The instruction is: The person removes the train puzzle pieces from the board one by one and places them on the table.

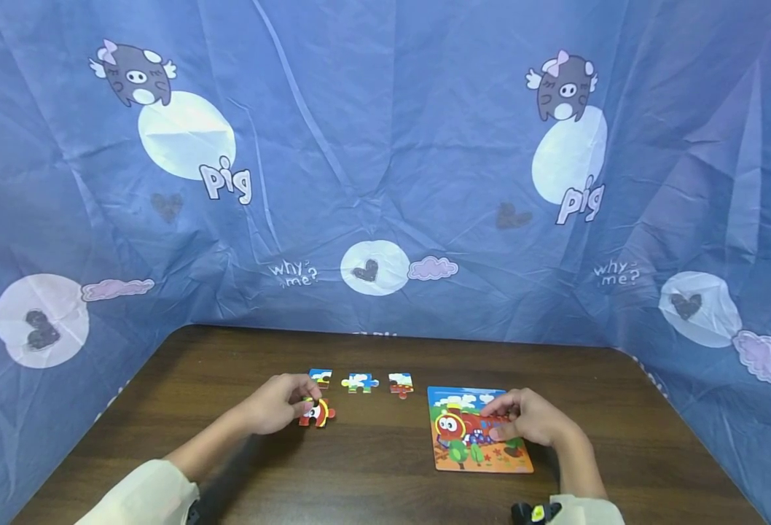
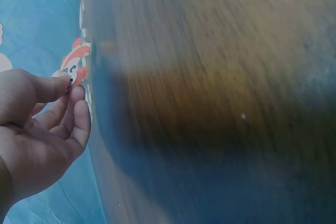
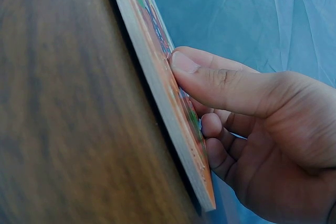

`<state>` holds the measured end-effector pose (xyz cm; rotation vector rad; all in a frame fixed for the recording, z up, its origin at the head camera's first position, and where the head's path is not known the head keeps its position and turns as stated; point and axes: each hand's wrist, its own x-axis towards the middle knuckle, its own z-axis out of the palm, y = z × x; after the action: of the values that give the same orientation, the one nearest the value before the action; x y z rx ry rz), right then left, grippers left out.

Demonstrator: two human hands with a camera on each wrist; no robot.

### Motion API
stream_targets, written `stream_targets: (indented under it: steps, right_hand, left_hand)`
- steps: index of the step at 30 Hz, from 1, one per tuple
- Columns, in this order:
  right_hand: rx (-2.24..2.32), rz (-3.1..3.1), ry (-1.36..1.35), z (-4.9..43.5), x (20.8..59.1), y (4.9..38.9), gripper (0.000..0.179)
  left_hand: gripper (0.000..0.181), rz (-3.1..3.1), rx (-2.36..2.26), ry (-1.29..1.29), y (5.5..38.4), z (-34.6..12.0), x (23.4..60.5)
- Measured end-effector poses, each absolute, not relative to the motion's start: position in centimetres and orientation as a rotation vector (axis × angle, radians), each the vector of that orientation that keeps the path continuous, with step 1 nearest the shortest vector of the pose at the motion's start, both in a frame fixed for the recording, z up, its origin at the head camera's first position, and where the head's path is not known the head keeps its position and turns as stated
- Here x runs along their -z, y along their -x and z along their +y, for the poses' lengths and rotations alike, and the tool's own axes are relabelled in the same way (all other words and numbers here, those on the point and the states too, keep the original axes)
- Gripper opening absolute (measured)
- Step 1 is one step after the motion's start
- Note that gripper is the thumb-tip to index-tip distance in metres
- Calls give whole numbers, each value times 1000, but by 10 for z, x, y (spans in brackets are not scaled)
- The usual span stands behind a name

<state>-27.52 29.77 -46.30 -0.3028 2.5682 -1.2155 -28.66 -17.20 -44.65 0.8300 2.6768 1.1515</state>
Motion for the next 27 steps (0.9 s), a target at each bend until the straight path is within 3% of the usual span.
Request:
stream_targets:
  steps: [27]
  right_hand:
    - [1196, 2576, 339, 298, 461, 275, 31]
  left_hand:
    - [10, 2790, -1010, -835, 292, -181, 454]
